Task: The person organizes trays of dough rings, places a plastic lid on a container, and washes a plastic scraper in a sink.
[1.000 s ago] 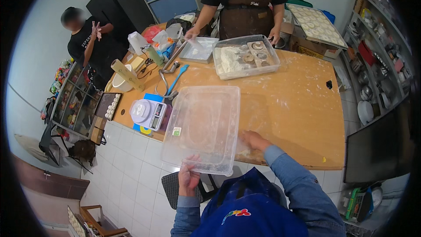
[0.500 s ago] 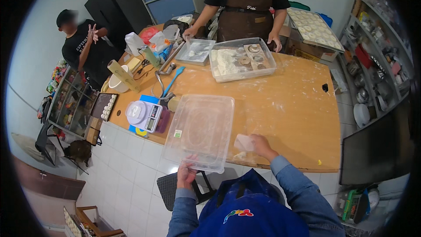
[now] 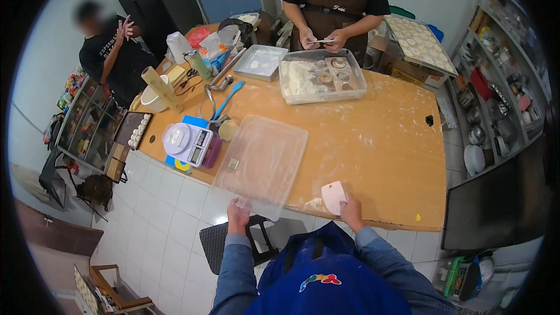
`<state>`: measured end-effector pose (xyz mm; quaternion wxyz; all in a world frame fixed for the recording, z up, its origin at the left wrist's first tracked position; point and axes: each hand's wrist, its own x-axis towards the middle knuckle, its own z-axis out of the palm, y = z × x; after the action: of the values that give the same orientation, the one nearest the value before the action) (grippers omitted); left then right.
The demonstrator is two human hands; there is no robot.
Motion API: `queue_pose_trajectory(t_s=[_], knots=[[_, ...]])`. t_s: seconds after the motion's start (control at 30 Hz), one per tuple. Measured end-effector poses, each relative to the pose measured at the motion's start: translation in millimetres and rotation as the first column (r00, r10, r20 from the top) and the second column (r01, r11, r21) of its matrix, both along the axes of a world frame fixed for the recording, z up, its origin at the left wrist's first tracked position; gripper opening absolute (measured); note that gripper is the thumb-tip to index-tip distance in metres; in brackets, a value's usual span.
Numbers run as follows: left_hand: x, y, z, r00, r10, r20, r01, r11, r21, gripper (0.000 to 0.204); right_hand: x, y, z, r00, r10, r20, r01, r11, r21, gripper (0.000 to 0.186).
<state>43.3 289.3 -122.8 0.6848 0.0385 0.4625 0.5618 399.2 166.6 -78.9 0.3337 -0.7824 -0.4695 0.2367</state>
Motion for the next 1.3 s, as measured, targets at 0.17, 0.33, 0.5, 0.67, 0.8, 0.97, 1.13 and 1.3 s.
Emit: queue_pose_trajectory(t_s=[0.17, 0.33, 0.5, 0.67, 0.8, 0.97, 1.13, 1.3], knots=[[25.6, -19.7, 5.4, 0.920, 0.358, -0.162, -0.387, 0.893, -0.229, 0.039, 23.5, 2.8, 23.8, 0.986, -0.158, 0.056, 0.160, 0.987, -0.024, 0.024], [64.0, -98.0, -61.4, 0.985, -0.128, 0.117, 0.150, 0.966, -0.212, 0.031, -0.8, 11.7, 2.4, 0.994, -0.037, 0.098, 0.036, 0.999, 0.017, 0.029], [142.2, -98.4, -7.6, 0.814, -0.503, 0.289, 0.571, 0.782, -0.249, 0.041, -2.3, 19.3, -2.2, 0.994, 0.023, 0.103, -0.019, 0.999, -0.043, 0.029], [155.4, -99.1, -22.3, 0.785, -0.483, 0.388, 0.567, 0.813, -0.134, 0.043, -13.9, 26.3, 1.6, 0.996, 0.042, 0.081, -0.041, 0.999, -0.018, 0.028], [149.2, -94.4, -36.3, 0.768, -0.420, 0.483, 0.480, 0.877, -0.001, 0.050, -26.5, 35.7, 3.1, 0.979, 0.165, 0.118, -0.156, 0.984, -0.082, 0.028], [155.8, -80.6, -22.9, 0.761, -0.329, 0.559, 0.347, 0.935, 0.077, 0.053, -36.9, 40.5, -1.3, 0.959, 0.265, 0.097, -0.258, 0.963, -0.084, 0.026], [154.7, -74.8, -28.6, 0.726, -0.277, 0.629, 0.289, 0.953, 0.087, 0.053, -50.2, 33.2, 5.4, 0.918, 0.397, -0.003, -0.396, 0.918, 0.033, 0.026], [152.1, -71.8, -28.8, 0.799, -0.210, 0.564, 0.259, 0.966, -0.007, 0.052, -8.1, 28.9, 13.7, 0.976, 0.215, 0.021, -0.215, 0.977, 0.006, 0.024]])
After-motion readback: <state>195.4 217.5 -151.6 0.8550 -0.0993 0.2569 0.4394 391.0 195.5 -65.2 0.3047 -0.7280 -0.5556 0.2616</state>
